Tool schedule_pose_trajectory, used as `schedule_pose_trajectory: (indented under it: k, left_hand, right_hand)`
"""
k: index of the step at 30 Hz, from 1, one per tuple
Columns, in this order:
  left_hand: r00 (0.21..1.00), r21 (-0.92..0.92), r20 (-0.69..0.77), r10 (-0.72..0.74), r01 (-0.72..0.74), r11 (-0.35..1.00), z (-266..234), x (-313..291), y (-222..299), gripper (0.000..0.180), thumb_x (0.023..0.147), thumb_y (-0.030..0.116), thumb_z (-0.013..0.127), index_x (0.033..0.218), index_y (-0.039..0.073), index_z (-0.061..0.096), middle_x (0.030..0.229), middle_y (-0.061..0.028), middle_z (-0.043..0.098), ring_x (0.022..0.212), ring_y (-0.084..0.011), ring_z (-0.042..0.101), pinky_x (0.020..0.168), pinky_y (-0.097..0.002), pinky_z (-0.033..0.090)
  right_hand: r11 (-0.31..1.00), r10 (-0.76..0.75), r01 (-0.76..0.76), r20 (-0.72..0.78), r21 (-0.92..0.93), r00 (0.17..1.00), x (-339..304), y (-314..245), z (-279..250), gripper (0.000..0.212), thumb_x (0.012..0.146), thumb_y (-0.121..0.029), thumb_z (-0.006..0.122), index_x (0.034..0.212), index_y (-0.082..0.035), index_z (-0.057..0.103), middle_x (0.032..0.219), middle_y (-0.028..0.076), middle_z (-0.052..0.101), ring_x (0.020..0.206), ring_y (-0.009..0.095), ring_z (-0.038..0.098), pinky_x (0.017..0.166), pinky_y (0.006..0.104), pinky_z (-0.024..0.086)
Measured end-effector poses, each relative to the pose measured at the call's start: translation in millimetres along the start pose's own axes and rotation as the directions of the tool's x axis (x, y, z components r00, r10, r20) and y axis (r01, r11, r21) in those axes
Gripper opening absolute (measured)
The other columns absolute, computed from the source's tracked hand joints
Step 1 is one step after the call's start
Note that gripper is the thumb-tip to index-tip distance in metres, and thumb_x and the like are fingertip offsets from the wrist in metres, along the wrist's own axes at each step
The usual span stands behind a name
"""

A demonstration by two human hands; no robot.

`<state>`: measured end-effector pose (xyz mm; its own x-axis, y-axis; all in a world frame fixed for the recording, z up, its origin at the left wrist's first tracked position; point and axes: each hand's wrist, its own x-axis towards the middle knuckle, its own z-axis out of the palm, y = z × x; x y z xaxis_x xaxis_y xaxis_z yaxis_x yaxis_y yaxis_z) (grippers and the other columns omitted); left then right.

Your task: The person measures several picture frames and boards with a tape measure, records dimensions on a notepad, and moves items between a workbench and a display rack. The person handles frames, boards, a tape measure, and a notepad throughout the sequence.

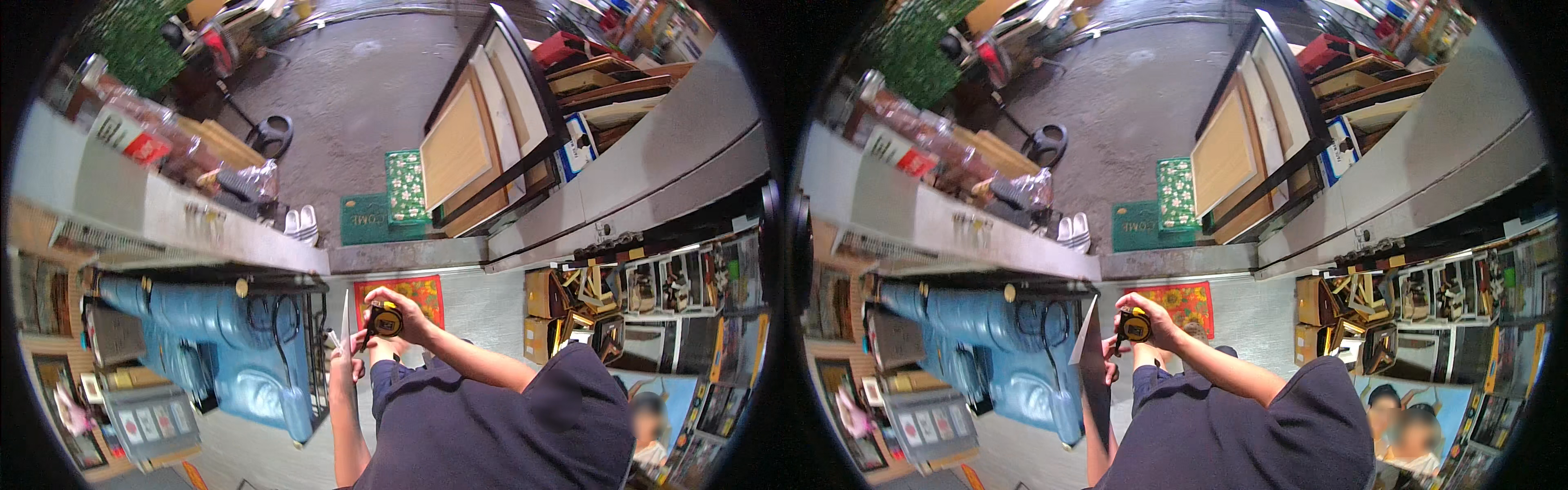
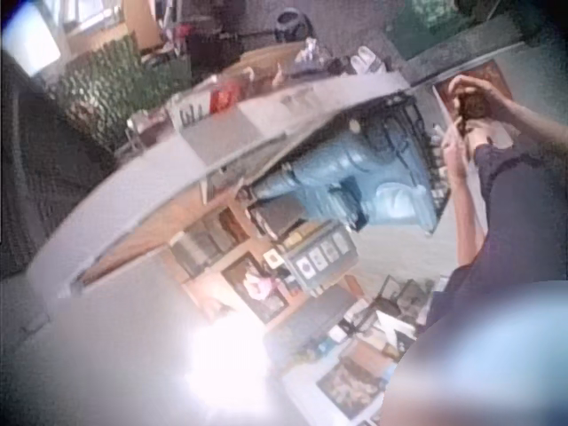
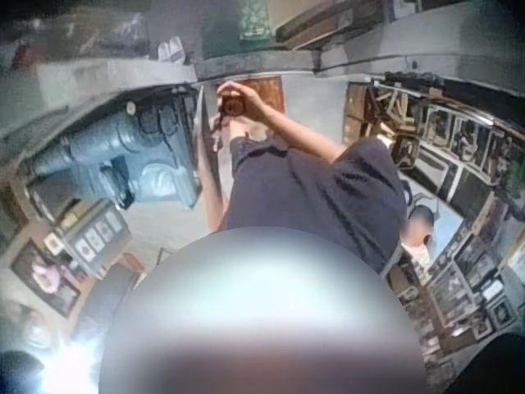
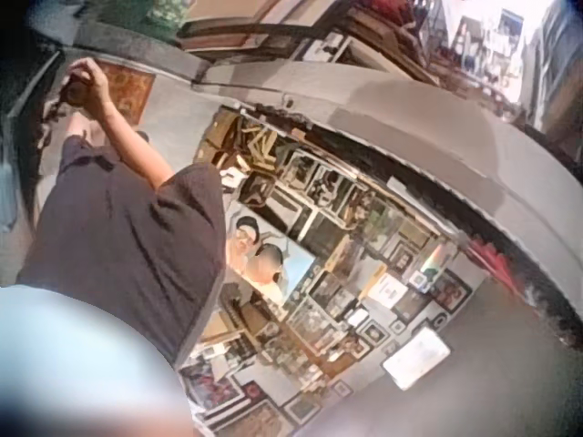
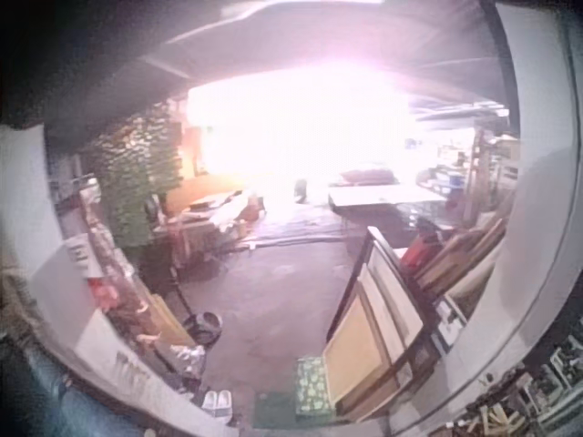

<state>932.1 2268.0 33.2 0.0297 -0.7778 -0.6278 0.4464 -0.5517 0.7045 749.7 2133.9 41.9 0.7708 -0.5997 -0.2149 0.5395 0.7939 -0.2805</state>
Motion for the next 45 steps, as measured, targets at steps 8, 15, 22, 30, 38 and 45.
schedule_pose_trajectory:
  k: [8, 15, 22, 30, 38, 45]
  left_hand:
    - [0.938, 0.214, 0.331, -0.099, 0.028, 0.976, -12, 180, 116, 0.036, 0.093, 0.022, 0.052, 0.125, 0.007, 0.053, 0.102, -0.0054, 0.064, 0.048, -0.0074, 0.049, 0.043, -0.0228, 0.039]
    - [0.780, 0.445, 0.547, -0.304, 0.036, 0.895, 132, 262, 231, 0.024, 0.097, 0.028, 0.059, 0.101, 0.005, 0.065, 0.084, 0.0025, 0.064, 0.075, -0.0044, 0.057, 0.067, -0.0215, 0.048]
    - [0.658, 0.592, 0.662, -0.359, -0.165, 0.789, 188, 351, 249, 0.011, 0.095, 0.013, 0.061, 0.091, 0.003, 0.060, 0.086, -0.0007, 0.065, 0.081, -0.0057, 0.058, 0.072, -0.0211, 0.048]
    - [0.635, 0.620, 0.648, -0.421, -0.120, 0.775, 251, 411, 329, 0.007, 0.092, 0.006, 0.065, 0.089, 0.003, 0.059, 0.087, -0.0023, 0.068, 0.079, -0.0065, 0.061, 0.070, -0.0218, 0.050]
    - [0.458, 0.705, 0.667, -0.587, -0.134, 0.696, 315, 491, 345, 0.013, 0.090, 0.009, 0.068, 0.087, 0.008, 0.056, 0.079, 0.0036, 0.060, 0.072, -0.0042, 0.054, 0.067, -0.0218, 0.046]
    - [0.177, 0.810, 0.575, -0.799, -0.261, 0.525, 383, 603, 363, 0.014, 0.088, 0.007, 0.068, 0.089, 0.008, 0.054, 0.081, 0.0020, 0.060, 0.074, -0.0050, 0.056, 0.065, -0.0215, 0.047]
  right_hand:
    - [0.118, -0.645, 0.046, -0.041, -0.992, 0.763, 59, -118, 18, 0.020, 0.091, -0.017, 0.061, 0.103, -0.002, 0.058, 0.086, 0.014, 0.067, 0.079, 0.020, 0.066, 0.071, 0.0334, 0.051]
    - [-0.316, -0.840, -0.305, 0.115, -0.899, 0.531, 92, -156, 48, 0.023, 0.087, -0.024, 0.060, 0.103, -0.008, 0.058, 0.086, 0.011, 0.065, 0.082, 0.027, 0.064, 0.074, 0.0387, 0.041]
    - [-0.011, -0.936, -0.152, -0.043, -0.988, 0.348, 125, -206, -13, 0.018, 0.080, -0.021, 0.063, 0.088, -0.005, 0.059, 0.084, 0.010, 0.060, 0.086, 0.029, 0.061, 0.073, 0.0432, 0.046]
    - [-0.215, -0.936, -0.368, 0.084, -0.904, 0.341, 167, -294, 7, 0.021, 0.088, -0.022, 0.055, 0.098, -0.004, 0.052, 0.086, 0.012, 0.056, 0.081, 0.030, 0.060, 0.070, 0.0429, 0.045]
    - [0.000, -0.976, -0.446, -0.097, -0.895, 0.193, 187, -356, -4, 0.021, 0.096, -0.024, 0.050, 0.101, -0.004, 0.055, 0.094, 0.010, 0.061, 0.088, 0.028, 0.061, 0.073, 0.0419, 0.042]
    - [0.229, -0.970, -0.628, -0.229, -0.743, -0.082, 207, -392, -35, 0.026, 0.092, -0.026, 0.057, 0.104, -0.003, 0.060, 0.105, 0.013, 0.067, 0.096, 0.030, 0.064, 0.078, 0.0435, 0.043]
